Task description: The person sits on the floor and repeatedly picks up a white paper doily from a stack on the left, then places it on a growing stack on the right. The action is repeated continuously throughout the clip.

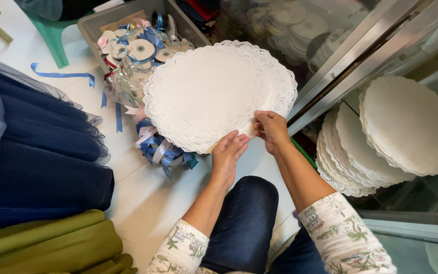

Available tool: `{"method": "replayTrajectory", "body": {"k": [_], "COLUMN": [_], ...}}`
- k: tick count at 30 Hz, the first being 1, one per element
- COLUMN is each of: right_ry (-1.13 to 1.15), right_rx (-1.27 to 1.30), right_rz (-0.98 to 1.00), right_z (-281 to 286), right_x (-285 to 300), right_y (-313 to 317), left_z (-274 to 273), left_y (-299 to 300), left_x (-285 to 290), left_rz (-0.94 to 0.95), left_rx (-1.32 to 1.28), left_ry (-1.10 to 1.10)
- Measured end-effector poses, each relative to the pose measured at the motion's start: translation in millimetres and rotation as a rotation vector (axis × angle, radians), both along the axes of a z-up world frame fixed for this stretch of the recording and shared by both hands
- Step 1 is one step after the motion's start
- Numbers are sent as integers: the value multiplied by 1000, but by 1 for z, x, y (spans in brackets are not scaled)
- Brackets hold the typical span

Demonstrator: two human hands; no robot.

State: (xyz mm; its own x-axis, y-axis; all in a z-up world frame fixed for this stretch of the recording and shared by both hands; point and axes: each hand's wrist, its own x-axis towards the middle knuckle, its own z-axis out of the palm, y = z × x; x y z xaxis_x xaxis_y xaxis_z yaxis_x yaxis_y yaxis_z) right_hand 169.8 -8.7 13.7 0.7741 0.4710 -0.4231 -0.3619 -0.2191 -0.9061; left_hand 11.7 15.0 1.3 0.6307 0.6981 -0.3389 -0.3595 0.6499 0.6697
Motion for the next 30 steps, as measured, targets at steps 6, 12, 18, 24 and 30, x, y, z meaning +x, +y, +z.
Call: {"method": "replayTrajectory", "body": {"k": [6,12,18,24,30], "right_ry": [81,205,293,336,336], "right_rx": [73,182,360,424,439], "right_rz": [-5,-36,-109,-99,-94], "right_z": [17,18,19,15,0], "right_x": [-13,-20,-33,-38,-30], "right_y": [-15,-35,-42,-45,-48], "left_z": [8,30,54,43,19], "left_y": [5,7,7,12,11], "left_x": [1,-3,-4,2,11], "left_rz": [6,40,134,243,281], "left_rx": [-155,-294,-395,-401,-332], "left_ry": [-79,-123,-177,-185,-161]}}
